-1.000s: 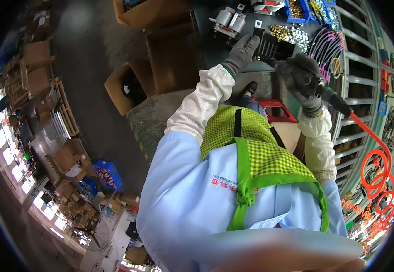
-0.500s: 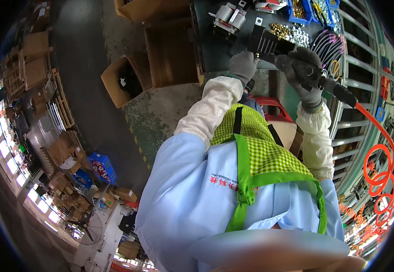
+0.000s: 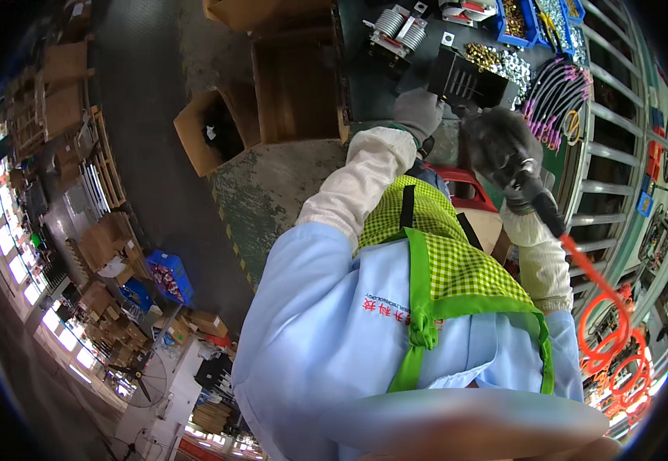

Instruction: Assembling and testing electrical components at a workstation in a workshop or factory setting.

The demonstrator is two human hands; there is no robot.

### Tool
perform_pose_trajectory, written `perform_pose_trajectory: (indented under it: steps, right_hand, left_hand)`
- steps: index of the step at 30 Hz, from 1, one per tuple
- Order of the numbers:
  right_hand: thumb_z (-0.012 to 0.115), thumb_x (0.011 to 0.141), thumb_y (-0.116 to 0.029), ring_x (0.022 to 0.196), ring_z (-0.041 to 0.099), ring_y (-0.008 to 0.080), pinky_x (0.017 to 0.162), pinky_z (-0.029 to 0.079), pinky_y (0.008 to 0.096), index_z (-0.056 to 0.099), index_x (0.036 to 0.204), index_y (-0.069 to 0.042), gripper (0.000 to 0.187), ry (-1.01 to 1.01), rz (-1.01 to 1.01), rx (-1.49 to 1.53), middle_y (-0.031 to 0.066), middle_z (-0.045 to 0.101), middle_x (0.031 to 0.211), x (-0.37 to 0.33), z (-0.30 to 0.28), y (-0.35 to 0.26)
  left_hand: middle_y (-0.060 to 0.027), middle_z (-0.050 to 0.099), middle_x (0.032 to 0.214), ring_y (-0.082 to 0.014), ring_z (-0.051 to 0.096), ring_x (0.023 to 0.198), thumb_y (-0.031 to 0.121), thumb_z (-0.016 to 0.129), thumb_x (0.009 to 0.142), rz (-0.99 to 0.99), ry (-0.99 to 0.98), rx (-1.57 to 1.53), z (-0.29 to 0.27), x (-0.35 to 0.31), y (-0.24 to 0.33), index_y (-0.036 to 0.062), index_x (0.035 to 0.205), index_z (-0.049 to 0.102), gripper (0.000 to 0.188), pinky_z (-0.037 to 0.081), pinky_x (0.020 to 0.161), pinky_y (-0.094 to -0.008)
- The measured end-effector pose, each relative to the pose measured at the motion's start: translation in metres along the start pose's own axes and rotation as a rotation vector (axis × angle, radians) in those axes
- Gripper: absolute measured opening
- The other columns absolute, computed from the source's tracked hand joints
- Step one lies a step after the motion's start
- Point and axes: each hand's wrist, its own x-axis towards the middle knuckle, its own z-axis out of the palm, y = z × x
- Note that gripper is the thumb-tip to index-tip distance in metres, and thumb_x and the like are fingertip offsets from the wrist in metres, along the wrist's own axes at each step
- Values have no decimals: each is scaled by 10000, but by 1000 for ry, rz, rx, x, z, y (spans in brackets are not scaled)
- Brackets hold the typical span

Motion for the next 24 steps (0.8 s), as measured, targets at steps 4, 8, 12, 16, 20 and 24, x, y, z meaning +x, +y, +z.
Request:
perform_pose_trajectory:
  steps: [4,8,12,16,20,24]
  right_hand:
    - [818,667,-143,838,675,270,747,532,318,568,1121,-48,527,28,-51,-128,104,664,928,13,-1,-37]
    - [802,685,-134,805,671,268,714,529,337,588,1076,-49,453,114,-95,-145,103,651,921,11,9,-38]
    - [787,683,-101,790,666,271,716,525,329,595,1056,-39,424,139,92,-35,104,650,914,7,30,-29]
    - [668,780,-55,829,668,223,753,522,311,635,1040,-22,264,227,431,333,107,682,933,5,32,-37]
    - [651,797,-38,861,665,199,780,524,307,620,1064,-4,271,227,411,348,114,686,971,13,12,-25]
    - [764,672,-70,839,665,215,740,521,324,606,1058,-64,417,79,17,-33,87,656,968,17,13,-11]
  left_hand:
    - [-153,658,727,-348,650,693,302,662,785,43,-19,-33,4,7,5,74,908,643,260,513,639,-472]
    - [-158,659,733,-358,651,699,293,659,787,1,-21,-74,7,1,4,70,842,650,230,513,646,-481]
    - [-171,666,755,-368,656,711,285,638,799,-43,-68,-13,4,2,-2,62,842,661,228,521,666,-482]
    - [-186,669,775,-370,663,743,282,665,772,-50,-68,-107,1,-2,4,57,818,671,229,529,686,-479]
    - [-188,668,774,-386,658,760,256,679,737,-65,-149,-132,-12,8,18,61,781,674,200,529,705,-480]
    - [-188,661,762,-400,648,750,245,676,744,-92,-184,-127,-8,5,7,66,837,684,202,519,697,-493]
